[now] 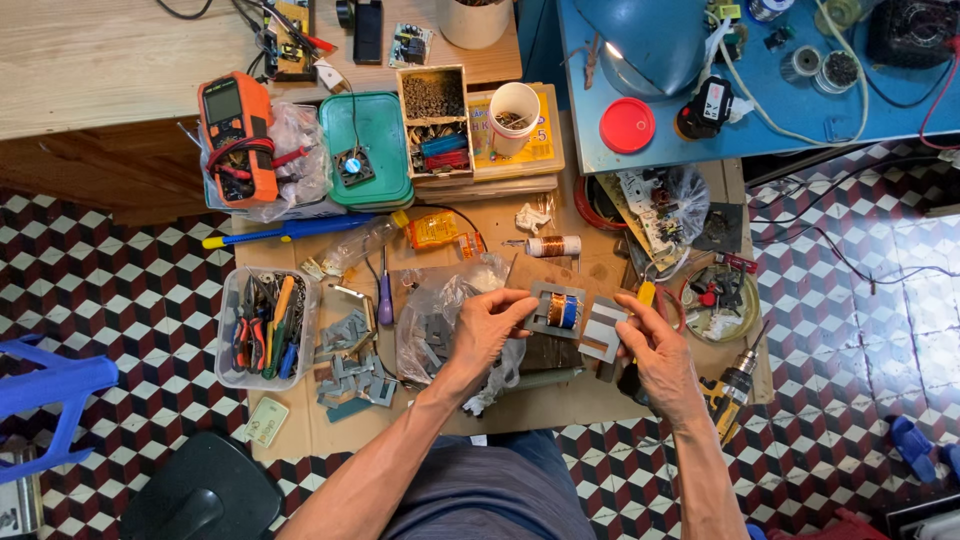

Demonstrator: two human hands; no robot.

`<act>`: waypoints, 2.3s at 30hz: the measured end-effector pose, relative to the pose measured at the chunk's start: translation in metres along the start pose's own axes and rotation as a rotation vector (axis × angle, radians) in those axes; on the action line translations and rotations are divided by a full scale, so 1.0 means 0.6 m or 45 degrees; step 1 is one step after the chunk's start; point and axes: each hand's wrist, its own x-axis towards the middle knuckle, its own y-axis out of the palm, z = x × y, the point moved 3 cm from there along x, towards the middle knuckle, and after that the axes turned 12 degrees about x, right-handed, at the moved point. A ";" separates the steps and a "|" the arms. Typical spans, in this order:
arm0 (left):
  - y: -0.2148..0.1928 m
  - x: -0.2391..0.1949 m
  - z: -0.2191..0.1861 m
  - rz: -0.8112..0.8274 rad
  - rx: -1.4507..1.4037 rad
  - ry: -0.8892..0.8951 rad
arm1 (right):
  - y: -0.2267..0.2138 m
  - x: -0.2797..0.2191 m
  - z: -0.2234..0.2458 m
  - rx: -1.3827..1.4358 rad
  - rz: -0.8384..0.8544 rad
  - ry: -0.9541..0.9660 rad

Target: The person assembles a small electronic device by hand, inserting gray plastic pieces into a central core with copper windings. They repeatedly pick up pieces from a plastic bag, fit them into the device, and adjust the assembly on a cluttered workbench.

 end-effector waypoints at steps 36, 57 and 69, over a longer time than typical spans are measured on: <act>0.013 -0.025 -0.040 -0.053 0.462 0.038 | 0.010 0.056 0.020 0.140 0.260 -0.032; 0.016 -0.044 -0.078 -0.110 0.777 0.322 | 0.033 0.057 -0.009 0.330 0.112 0.026; 0.050 -0.088 -0.063 0.028 0.650 0.448 | 0.115 -0.056 0.009 -0.062 -0.181 -0.231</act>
